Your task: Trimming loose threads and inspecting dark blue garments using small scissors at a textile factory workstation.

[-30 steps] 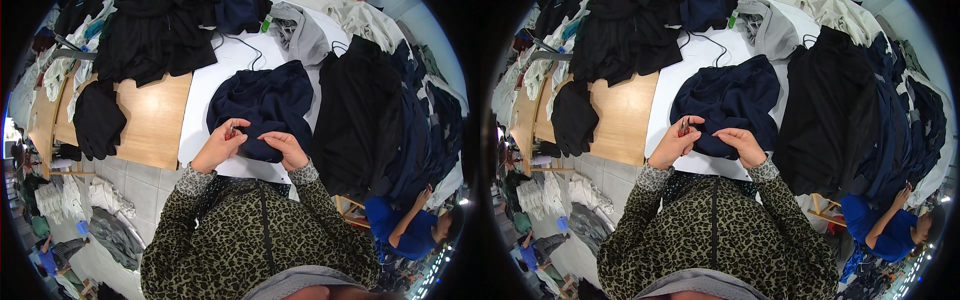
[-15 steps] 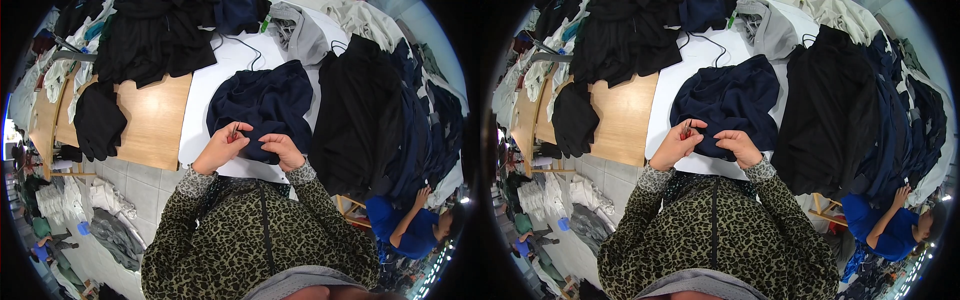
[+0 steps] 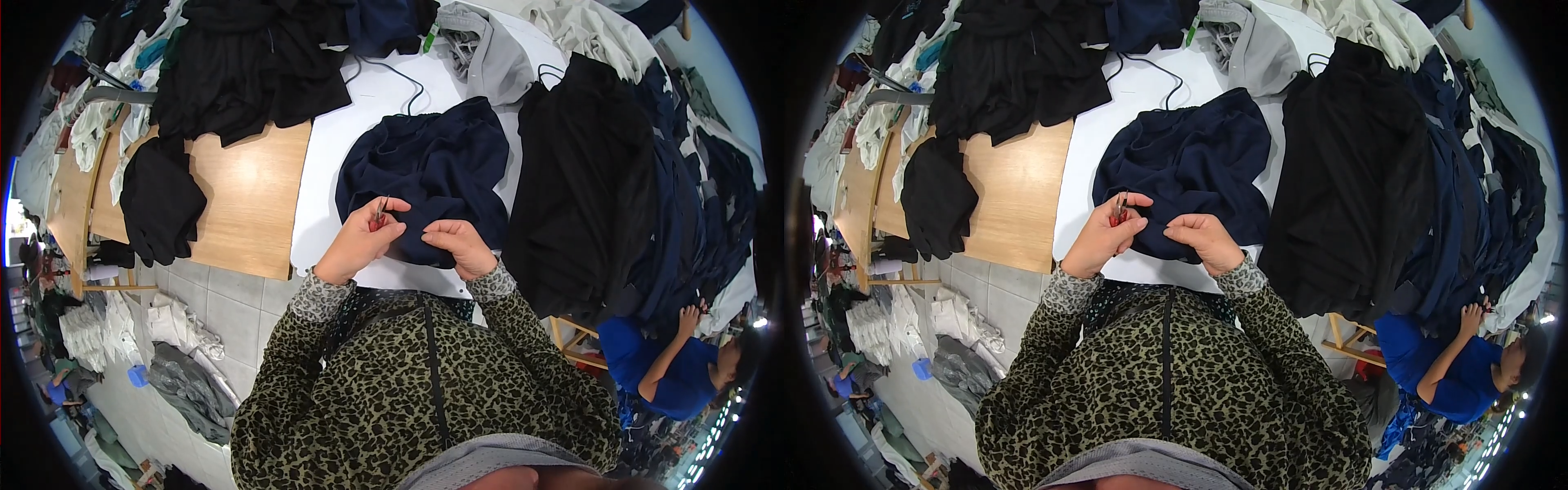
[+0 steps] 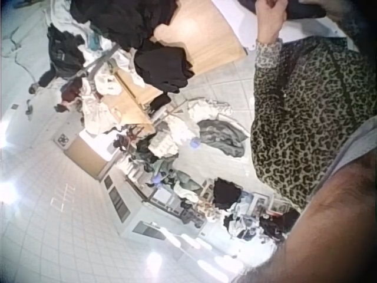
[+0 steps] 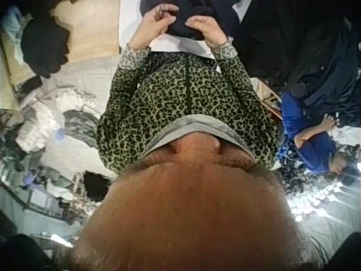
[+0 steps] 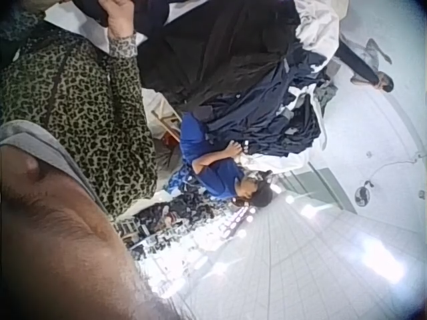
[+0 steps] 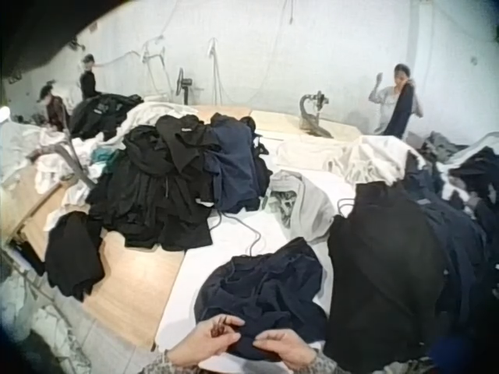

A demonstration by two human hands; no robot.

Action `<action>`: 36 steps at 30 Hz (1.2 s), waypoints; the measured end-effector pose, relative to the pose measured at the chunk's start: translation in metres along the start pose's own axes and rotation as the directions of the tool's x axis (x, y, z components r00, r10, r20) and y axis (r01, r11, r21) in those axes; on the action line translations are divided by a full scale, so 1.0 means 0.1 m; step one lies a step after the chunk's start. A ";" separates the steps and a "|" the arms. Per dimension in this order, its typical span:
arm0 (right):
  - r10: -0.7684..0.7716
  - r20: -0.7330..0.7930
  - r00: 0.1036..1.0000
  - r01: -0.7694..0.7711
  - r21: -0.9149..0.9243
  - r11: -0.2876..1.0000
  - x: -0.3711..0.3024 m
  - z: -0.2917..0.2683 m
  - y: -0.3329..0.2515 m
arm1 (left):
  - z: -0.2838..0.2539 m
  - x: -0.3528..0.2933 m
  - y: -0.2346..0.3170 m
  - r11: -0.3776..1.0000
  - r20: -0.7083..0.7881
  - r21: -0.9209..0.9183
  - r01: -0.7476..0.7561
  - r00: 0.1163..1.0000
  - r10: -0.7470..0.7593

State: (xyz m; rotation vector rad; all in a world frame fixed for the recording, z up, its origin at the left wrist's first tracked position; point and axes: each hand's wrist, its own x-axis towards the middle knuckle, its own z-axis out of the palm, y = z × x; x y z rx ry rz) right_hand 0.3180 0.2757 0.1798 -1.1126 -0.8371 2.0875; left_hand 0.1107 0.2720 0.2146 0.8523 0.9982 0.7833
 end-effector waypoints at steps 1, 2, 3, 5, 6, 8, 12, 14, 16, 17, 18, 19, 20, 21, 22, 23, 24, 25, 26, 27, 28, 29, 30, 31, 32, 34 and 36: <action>0.009 -0.004 1.000 -0.009 -0.005 1.000 0.00 0.00 0.00 | 0.00 0.00 0.00 1.000 -0.003 -0.004 0.003 1.000 -0.003; 0.008 -0.005 1.000 -0.008 -0.005 1.000 0.00 -0.03 0.02 | 0.00 0.00 0.00 1.000 -0.002 -0.004 0.003 1.000 -0.003; -0.005 0.036 0.999 0.004 0.037 0.999 0.01 -0.09 0.04 | 0.00 0.00 0.00 1.000 -0.004 -0.012 0.005 1.000 -0.005; -0.019 0.076 0.997 0.013 0.080 0.997 0.01 -0.12 0.04 | 0.00 0.00 0.00 1.000 -0.006 -0.019 0.009 1.000 -0.009; -0.021 0.101 0.995 0.009 0.120 0.993 0.01 -0.12 0.02 | 0.00 0.00 0.00 1.000 -0.007 -0.026 0.010 1.000 -0.010; -0.024 0.125 0.992 0.004 0.159 0.987 -0.01 -0.09 -0.02 | 0.00 0.00 0.00 0.999 -0.009 -0.033 0.011 1.000 -0.011; -0.027 0.051 0.998 0.021 0.110 0.994 -0.03 0.02 -0.07 | -0.02 0.01 0.00 1.000 0.010 -0.029 0.005 1.000 -0.005; -0.028 0.048 0.998 0.024 0.079 0.997 -0.04 0.03 -0.08 | 0.00 0.00 0.02 0.999 0.016 -0.038 0.009 1.000 -0.009; -0.123 0.011 0.992 0.123 -0.146 0.982 -0.05 0.02 -0.08 | 0.04 -0.04 0.08 0.973 0.048 0.217 -0.081 0.996 0.072; -0.124 0.013 0.992 0.125 -0.148 0.981 -0.06 0.05 -0.10 | -0.03 -0.01 -0.08 0.922 0.051 0.357 -0.149 0.989 0.140; -0.464 0.026 0.886 0.419 -0.474 0.774 -0.07 0.08 -0.13 | -0.04 -0.02 -0.14 0.922 0.048 0.358 -0.149 0.989 0.141; -0.721 0.157 0.675 0.579 -0.718 0.386 -0.07 0.11 -0.13 | -0.03 -0.03 -0.20 0.711 0.041 0.575 -0.404 0.883 0.469; -0.809 0.091 0.581 0.549 -0.777 0.307 -0.08 0.14 -0.11 | -0.02 -0.01 -0.24 0.382 0.122 0.742 -0.551 0.672 0.731; -0.810 0.091 0.579 0.550 -0.778 0.305 -0.07 0.12 -0.08 | -0.02 0.01 -0.30 0.277 0.138 0.745 -0.608 0.545 0.827; -0.873 0.123 0.472 0.571 -0.797 0.197 -0.05 0.09 -0.03 | -0.02 0.03 -0.34 0.275 0.140 0.744 -0.609 0.544 0.827; -0.920 0.158 0.359 0.579 -0.811 0.087 -0.04 0.08 0.00 | -0.02 0.04 -0.37 0.149 0.173 0.769 -0.622 0.428 0.887; -0.936 0.189 0.298 0.580 -0.814 0.020 -0.03 0.07 0.03 | -0.02 0.05 -0.41 0.023 0.212 0.787 -0.616 0.305 0.928; -0.936 0.190 0.298 0.581 -0.814 0.020 -0.02 0.07 0.05 | -0.03 0.07 -0.45 -0.030 0.238 0.784 -0.620 0.256 0.937; -0.947 0.209 0.244 0.585 -0.810 -0.028 0.00 0.06 0.07 | -0.03 0.07 -0.47 -0.031 0.238 0.785 -0.619 0.256 0.937; -0.955 0.229 0.190 0.588 -0.805 -0.076 0.01 0.05 0.09 | -0.04 0.07 -0.49 -0.050 0.250 0.781 -0.623 0.237 0.939; -0.955 0.229 0.190 0.589 -0.805 -0.076 0.02 0.03 0.12 | -0.05 0.07 -0.50 -0.070 0.261 0.777 -0.626 0.219 0.940; -0.957 0.240 0.164 0.592 -0.800 -0.099 0.03 0.02 0.13 | -0.06 0.07 -0.52 -0.071 0.261 0.777 -0.626 0.218 0.940; -0.958 0.251 0.138 0.595 -0.794 -0.123 0.03 0.01 0.14 | -0.07 0.07 -0.53 -0.085 0.272 0.776 -0.625 0.211 0.939; -0.958 0.252 0.137 0.595 -0.794 -0.124 0.03 0.00 0.15 | -0.08 0.07 -0.55 -0.099 0.283 0.775 -0.624 0.204 0.937; -0.957 0.258 0.131 0.598 -0.790 -0.131 0.03 -0.01 0.16 | -0.08 0.06 -0.55 -0.099 0.284 0.775 -0.624 0.204 0.937; -0.957 0.264 0.124 0.601 -0.787 -0.139 0.03 -0.01 0.18 | -0.09 0.06 -0.55 -0.119 0.291 0.778 -0.617 0.186 0.938; -0.957 0.253 0.139 0.609 -0.784 -0.119 0.02 0.00 0.19 | -0.09 0.06 -0.55 -0.110 0.284 0.779 -0.618 0.191 0.939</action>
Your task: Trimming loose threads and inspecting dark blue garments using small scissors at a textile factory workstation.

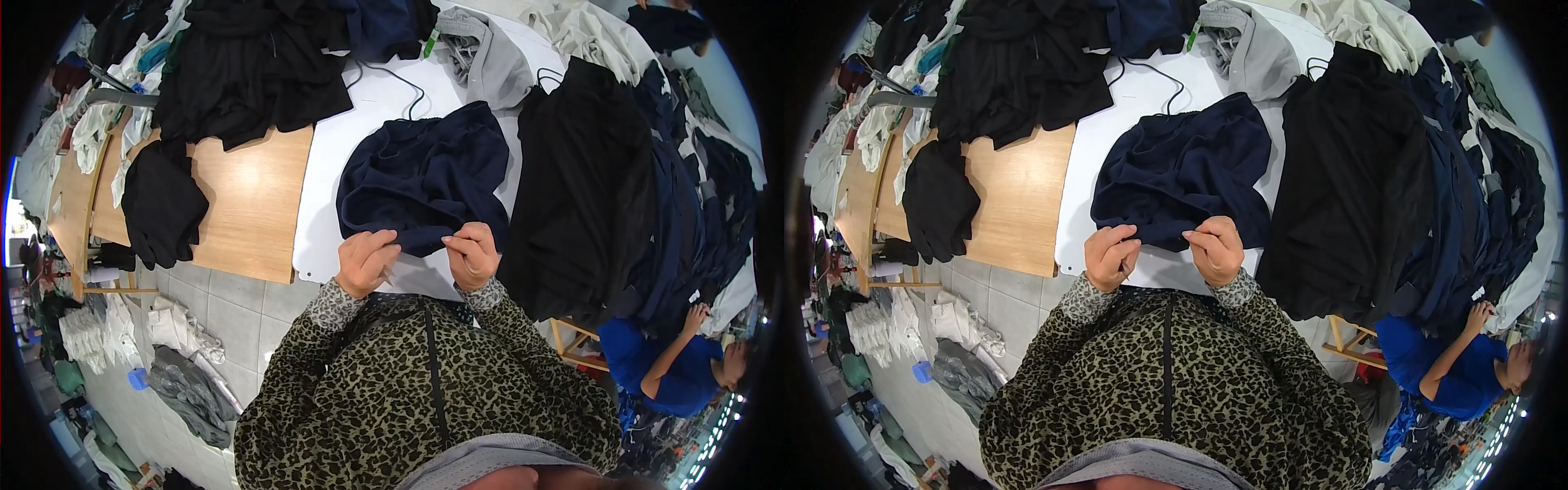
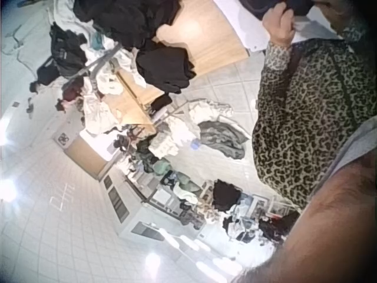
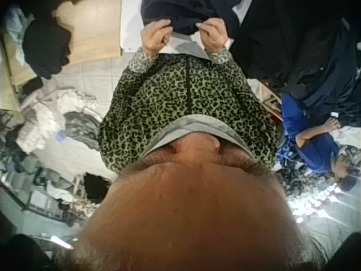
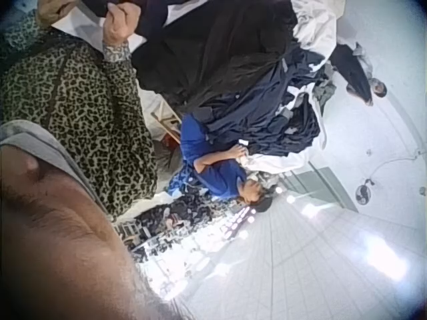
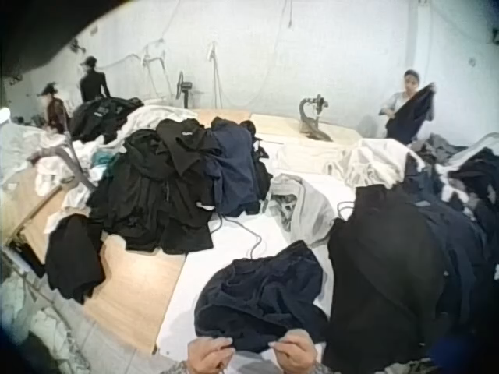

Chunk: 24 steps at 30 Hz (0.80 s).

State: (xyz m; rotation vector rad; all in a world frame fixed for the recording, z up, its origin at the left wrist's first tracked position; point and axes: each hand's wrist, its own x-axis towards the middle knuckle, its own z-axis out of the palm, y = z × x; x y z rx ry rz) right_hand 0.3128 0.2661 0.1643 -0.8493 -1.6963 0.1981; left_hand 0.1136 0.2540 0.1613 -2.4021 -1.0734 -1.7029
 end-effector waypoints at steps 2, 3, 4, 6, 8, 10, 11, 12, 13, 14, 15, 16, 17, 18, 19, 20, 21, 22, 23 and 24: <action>0.085 0.056 0.995 -0.086 0.014 0.996 0.04 -0.01 -0.04 | 0.00 0.02 0.01 1.000 0.000 -0.003 0.009 1.000 -0.009; 0.169 0.112 0.979 -0.173 0.022 0.985 0.06 -0.01 -0.06 | 0.01 0.04 0.02 0.988 0.043 -0.080 0.130 0.991 -0.127; 0.265 0.164 0.950 -0.282 0.085 0.956 0.09 0.01 -0.04 | 0.01 0.06 0.03 0.956 0.095 -0.150 0.251 0.966 -0.238; 0.472 0.315 0.823 -0.554 0.267 0.788 0.03 0.04 0.06 | -0.03 0.22 0.10 0.775 0.311 -0.180 0.606 0.782 -0.539; 0.697 0.498 0.516 -0.836 0.472 0.280 0.00 0.02 0.10 | -0.02 0.27 0.06 0.606 0.456 -0.201 0.769 0.621 -0.637; 0.652 0.552 0.520 -0.817 0.544 0.191 0.02 0.01 0.13 | -0.05 0.28 0.03 0.292 0.576 -0.276 0.916 0.400 -0.713; 0.654 0.602 0.457 -0.820 0.571 0.048 0.09 -0.01 0.08 | -0.07 0.28 0.02 -0.063 0.701 -0.294 0.954 0.171 -0.692; 0.645 0.653 0.396 -0.806 0.584 -0.097 0.13 -0.02 0.05 | -0.08 0.30 0.01 -0.197 0.745 -0.297 0.934 0.098 -0.660; 0.645 0.653 0.396 -0.806 0.584 -0.097 0.13 -0.01 0.06 | -0.09 0.31 0.01 -0.197 0.745 -0.297 0.934 0.098 -0.660; 0.635 0.677 0.372 -0.809 0.571 -0.136 0.13 -0.01 0.06 | -0.11 0.34 0.02 -0.253 0.773 -0.278 0.926 0.059 -0.632; 0.623 0.701 0.348 -0.812 0.558 -0.174 0.14 -0.02 0.07 | -0.11 0.36 0.02 -0.308 0.798 -0.257 0.916 0.022 -0.602; 0.625 0.699 0.348 -0.811 0.559 -0.174 0.15 -0.02 0.07 | -0.10 0.36 0.01 -0.308 0.800 -0.255 0.916 0.021 -0.599; 0.597 0.722 0.349 -0.846 0.517 -0.130 0.18 -0.03 0.06 | -0.09 0.35 0.01 -0.334 0.805 -0.262 0.906 0.015 -0.593; 0.568 0.746 0.348 -0.877 0.473 -0.084 0.21 -0.03 0.04 | -0.09 0.34 0.01 -0.358 0.810 -0.268 0.894 0.009 -0.586; 0.567 0.747 0.347 -0.877 0.473 -0.085 0.24 -0.03 0.01 | -0.09 0.33 0.01 -0.359 0.810 -0.268 0.894 0.007 -0.586; 0.583 0.747 0.319 -0.912 0.410 -0.026 0.27 -0.02 -0.02 | -0.08 0.33 0.02 -0.358 0.811 -0.274 0.892 0.015 -0.585; 0.599 0.745 0.293 -0.939 0.343 0.032 0.28 0.00 -0.05 | -0.07 0.32 0.02 -0.357 0.812 -0.281 0.891 0.023 -0.583; 0.613 0.740 0.276 -0.941 0.337 0.016 0.28 0.00 -0.05 | -0.06 0.33 0.03 -0.357 0.812 -0.281 0.891 0.022 -0.583; 0.613 0.741 0.275 -0.942 0.337 0.016 0.29 0.01 -0.06 | -0.06 0.35 0.04 -0.335 0.806 -0.276 0.901 0.027 -0.592; 0.622 0.731 0.279 -0.946 0.320 0.049 0.29 0.01 -0.07 | -0.05 0.35 0.05 -0.312 0.799 -0.270 0.911 0.031 -0.601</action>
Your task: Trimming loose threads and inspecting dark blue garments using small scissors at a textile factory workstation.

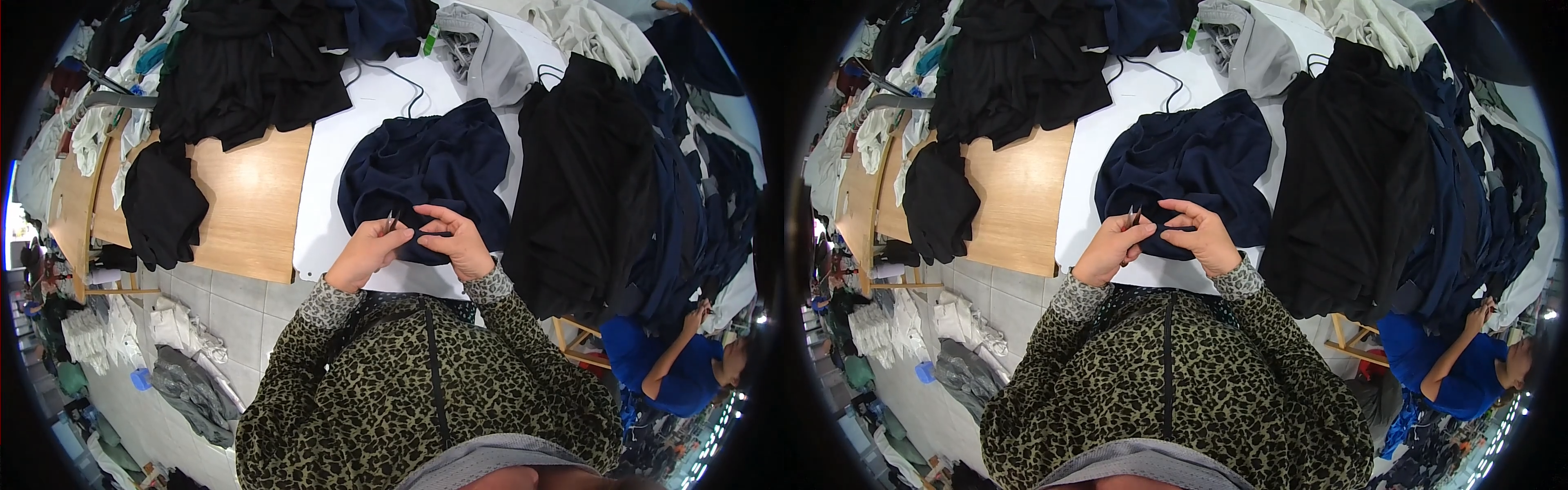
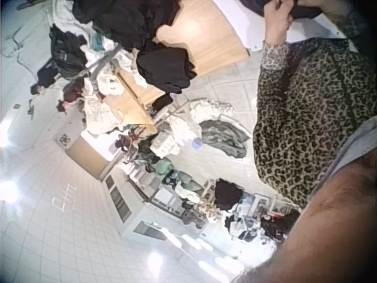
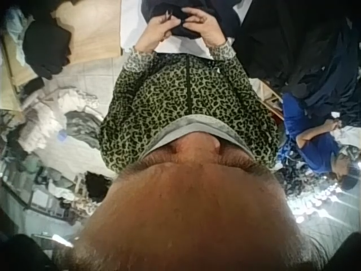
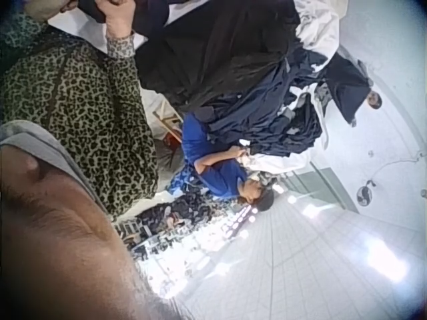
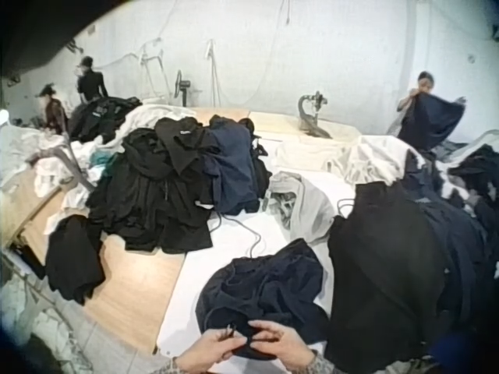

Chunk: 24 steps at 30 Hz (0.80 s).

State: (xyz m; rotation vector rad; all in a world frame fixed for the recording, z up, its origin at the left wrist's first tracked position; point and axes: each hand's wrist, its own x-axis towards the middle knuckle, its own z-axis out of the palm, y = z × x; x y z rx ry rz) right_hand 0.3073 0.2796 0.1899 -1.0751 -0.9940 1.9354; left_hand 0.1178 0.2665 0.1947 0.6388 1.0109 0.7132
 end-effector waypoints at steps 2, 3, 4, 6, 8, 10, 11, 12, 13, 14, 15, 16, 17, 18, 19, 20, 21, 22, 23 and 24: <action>-0.007 -0.013 1.000 0.007 -0.037 0.999 -0.01 0.00 -0.01 | 0.00 0.00 0.00 1.000 -0.003 -0.002 0.002 1.000 -0.002; 0.010 -0.005 1.000 -0.010 -0.014 1.000 -0.01 -0.01 -0.02 | 0.00 0.00 0.00 1.000 -0.006 -0.004 0.004 1.000 -0.004; 0.027 0.002 1.000 -0.027 0.009 1.000 -0.01 -0.01 -0.03 | 0.00 0.01 0.00 1.000 -0.005 -0.004 0.004 1.000 -0.004; 0.034 0.008 0.999 -0.034 0.061 0.998 -0.02 0.00 -0.05 | -0.03 0.02 -0.02 0.999 0.009 -0.054 0.008 1.000 -0.007; 0.040 0.015 0.999 -0.041 0.112 0.993 -0.02 0.00 -0.05 | -0.03 0.02 -0.02 0.998 0.004 -0.056 0.006 1.000 -0.006; 0.045 0.054 0.998 -0.055 0.204 0.977 -0.01 -0.03 -0.02 | -0.03 0.02 -0.01 0.998 -0.001 -0.059 0.005 1.000 -0.005; 0.045 0.053 0.998 -0.055 0.204 0.977 0.00 -0.04 -0.01 | -0.03 0.01 -0.01 0.998 0.004 -0.059 0.006 1.000 -0.006; 0.047 0.045 0.998 -0.056 0.219 0.974 0.00 -0.05 0.00 | -0.02 0.01 0.00 0.998 0.009 -0.058 0.008 1.000 -0.008; 0.049 0.037 0.998 -0.056 0.234 0.971 0.00 -0.06 0.01 | -0.02 0.01 0.00 0.998 0.009 -0.058 0.008 1.000 -0.008; 0.049 0.038 0.998 -0.056 0.234 0.971 0.00 -0.05 0.00 | -0.02 0.01 -0.01 0.998 0.007 -0.060 0.011 1.000 -0.011; 0.061 0.038 0.997 -0.069 0.263 0.962 0.00 -0.03 -0.02 | -0.03 0.01 -0.01 0.998 0.006 -0.062 0.015 1.000 -0.015; 0.073 0.039 0.997 -0.081 0.291 0.953 0.00 -0.02 -0.03 | -0.04 0.02 -0.03 0.998 0.005 -0.062 0.015 1.000 -0.014; 0.072 0.040 0.997 -0.080 0.291 0.953 0.00 -0.03 -0.03 | -0.05 0.03 -0.04 0.997 0.006 -0.078 0.016 1.000 -0.016; 0.059 0.039 0.997 -0.068 0.292 0.954 0.01 -0.05 -0.01 | -0.06 0.04 -0.05 0.995 0.006 -0.094 0.018 1.000 -0.018; 0.046 0.039 0.998 -0.055 0.293 0.954 0.02 -0.07 0.00 | -0.06 0.04 -0.05 0.995 0.006 -0.093 0.018 1.000 -0.017; 0.046 0.039 0.998 -0.055 0.293 0.954 0.02 -0.08 0.01 | -0.06 0.03 -0.05 0.995 0.010 -0.099 0.021 1.000 -0.020; 0.052 0.036 0.998 -0.060 0.304 0.951 0.02 -0.09 0.01 | -0.06 0.03 -0.04 0.994 0.014 -0.106 0.024 1.000 -0.023; 0.057 0.033 0.998 -0.065 0.314 0.947 0.02 -0.09 0.01 | -0.06 0.02 -0.04 0.994 0.014 -0.105 0.024 1.000 -0.023; 0.058 0.033 0.998 -0.065 0.314 0.947 0.02 -0.08 0.00 | -0.06 0.02 -0.04 0.993 0.019 -0.113 0.023 1.000 -0.021; 0.090 0.026 0.996 -0.094 0.318 0.943 0.01 -0.06 -0.02 | -0.06 0.02 -0.04 0.992 0.024 -0.120 0.022 1.000 -0.020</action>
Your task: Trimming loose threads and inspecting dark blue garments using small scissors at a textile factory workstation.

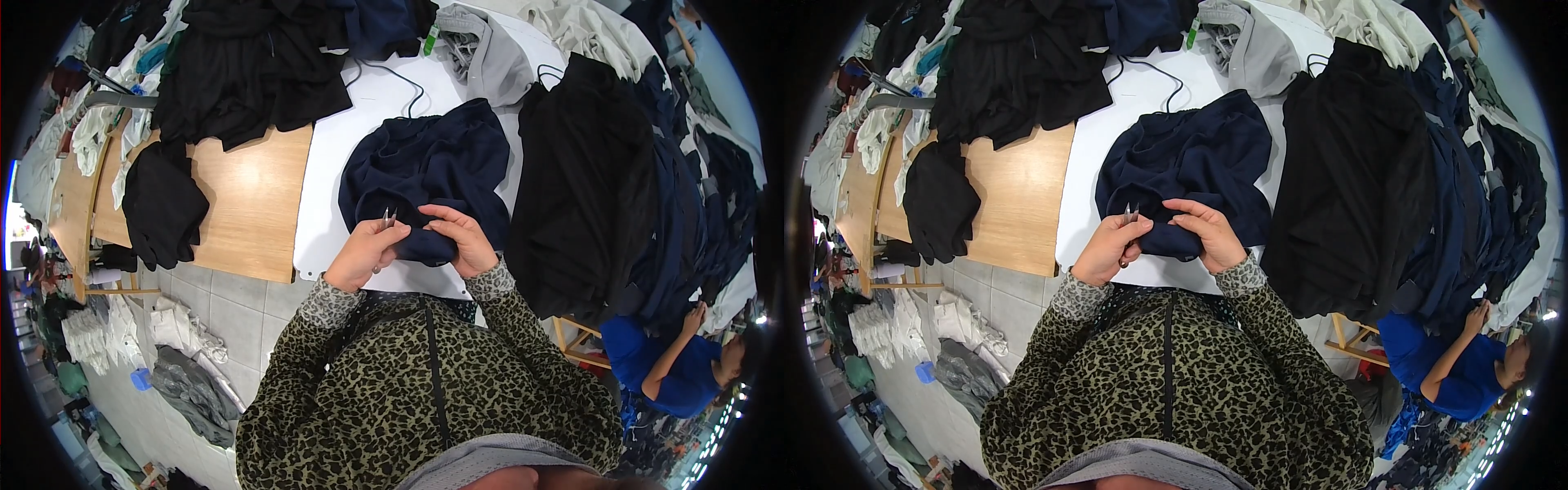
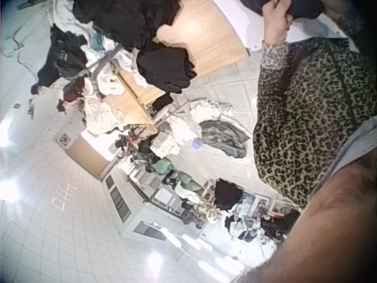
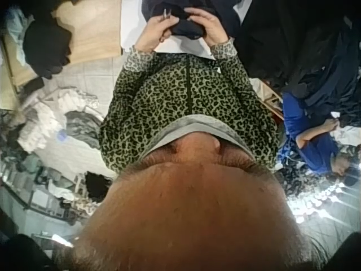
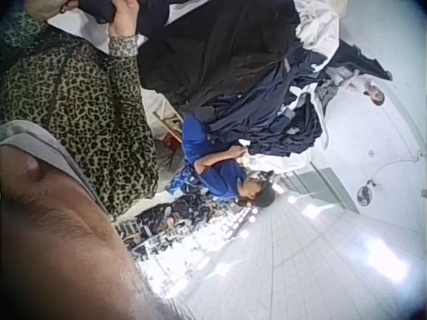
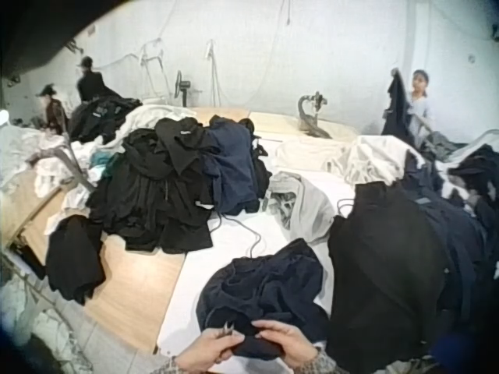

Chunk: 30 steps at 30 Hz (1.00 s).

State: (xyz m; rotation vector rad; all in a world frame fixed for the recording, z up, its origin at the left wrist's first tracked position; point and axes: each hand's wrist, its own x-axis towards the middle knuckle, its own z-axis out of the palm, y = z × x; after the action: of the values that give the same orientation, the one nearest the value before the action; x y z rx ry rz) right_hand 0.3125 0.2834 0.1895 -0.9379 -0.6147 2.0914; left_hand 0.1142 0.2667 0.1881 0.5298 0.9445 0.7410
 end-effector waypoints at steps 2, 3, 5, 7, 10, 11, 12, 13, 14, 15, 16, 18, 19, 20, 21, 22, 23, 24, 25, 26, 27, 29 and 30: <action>0.029 -0.017 0.999 -0.029 0.005 1.000 -0.01 0.02 -0.01 | 0.00 0.00 0.00 1.000 0.003 0.003 0.006 1.000 -0.006; 0.036 0.005 0.999 -0.036 -0.015 0.999 -0.02 0.02 0.00 | 0.00 0.00 0.00 1.000 0.006 0.007 0.012 1.000 -0.012; 0.044 0.027 0.999 -0.043 -0.035 0.998 -0.02 0.01 0.00 | 0.00 -0.01 0.01 1.000 0.006 0.009 0.016 1.000 -0.017; 0.024 0.057 0.998 -0.023 -0.009 1.000 -0.01 0.00 0.00 | 0.01 -0.02 0.02 1.000 0.006 0.012 0.021 1.000 -0.021; 0.016 0.057 0.998 -0.016 0.005 1.000 -0.02 0.02 -0.02 | 0.03 -0.03 0.03 0.999 0.000 0.029 0.014 1.000 -0.014; 0.016 0.057 0.998 -0.016 0.005 1.000 -0.02 0.01 -0.02 | 0.05 -0.04 0.03 0.999 -0.001 0.044 -0.004 1.000 0.004; 0.024 0.050 0.998 -0.024 -0.005 1.000 -0.02 0.00 -0.01 | 0.06 -0.04 0.04 0.998 -0.003 0.060 -0.022 1.000 0.022; 0.032 0.043 0.999 -0.031 -0.016 0.999 -0.01 -0.01 -0.01 | 0.06 -0.05 0.05 0.998 -0.003 0.060 -0.021 1.000 0.022; 0.033 0.044 0.999 -0.032 -0.016 0.999 -0.02 0.00 0.00 | 0.05 -0.05 0.06 0.996 0.002 0.087 -0.022 1.000 0.022; 0.020 0.039 0.999 -0.019 -0.027 0.999 -0.02 0.00 0.00 | 0.05 -0.06 0.06 0.993 0.007 0.114 -0.023 1.000 0.022; 0.008 0.034 0.999 -0.006 -0.038 0.999 -0.02 0.01 0.00 | 0.07 -0.05 0.05 0.993 0.006 0.114 -0.023 1.000 0.022; 0.002 0.013 1.000 -0.001 -0.041 0.999 0.00 -0.02 0.01 | 0.13 -0.03 0.00 0.900 -0.085 0.331 -0.283 0.941 0.327; -0.003 -0.008 1.000 0.003 -0.044 0.999 0.00 -0.03 0.02 | 0.14 -0.04 0.00 0.900 -0.084 0.331 -0.283 0.941 0.327; -0.003 -0.008 1.000 0.003 -0.043 0.999 0.01 -0.03 0.01 | 0.14 -0.06 0.00 0.651 -0.011 0.594 -0.473 0.805 0.594; -0.007 -0.024 1.000 0.005 -0.061 0.998 0.01 -0.03 0.01 | 0.14 -0.08 0.01 0.296 0.144 0.775 -0.558 0.612 0.778; -0.011 -0.040 0.999 0.008 -0.078 0.997 0.01 -0.03 0.01 | 0.14 -0.09 0.02 0.250 0.206 0.784 -0.569 0.617 0.759; -0.011 -0.038 0.999 0.008 -0.078 0.997 0.01 -0.02 0.01 | 0.14 -0.09 0.02 0.249 0.205 0.785 -0.568 0.617 0.760; -0.028 -0.033 0.999 0.025 -0.101 0.995 0.02 -0.02 0.02 | 0.14 -0.09 0.03 0.117 0.303 0.811 -0.574 0.582 0.755; -0.046 -0.028 0.999 0.042 -0.124 0.991 0.02 -0.01 0.02 | 0.15 -0.09 0.04 -0.018 0.399 0.819 -0.574 0.547 0.736; -0.046 -0.027 0.999 0.042 -0.124 0.991 0.02 0.00 0.02 | 0.15 -0.09 0.05 -0.055 0.436 0.822 -0.567 0.563 0.702; -0.043 -0.026 0.999 0.039 -0.130 0.991 0.02 0.01 0.02 | 0.15 -0.10 0.07 -0.056 0.437 0.821 -0.568 0.563 0.702; -0.040 -0.025 0.999 0.037 -0.135 0.990 0.02 0.01 0.02 | 0.14 -0.12 0.10 -0.145 0.493 0.847 -0.511 0.652 0.576; -0.035 -0.025 0.999 0.031 -0.140 0.990 0.02 0.01 0.02 | 0.15 -0.12 0.11 -0.145 0.493 0.847 -0.512 0.652 0.576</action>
State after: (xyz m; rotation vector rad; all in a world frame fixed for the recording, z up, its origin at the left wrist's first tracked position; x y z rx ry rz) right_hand 0.3097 0.2835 0.1877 -1.0256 -0.7649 2.0235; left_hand 0.1194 0.2637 0.2096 2.3266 1.1745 0.7895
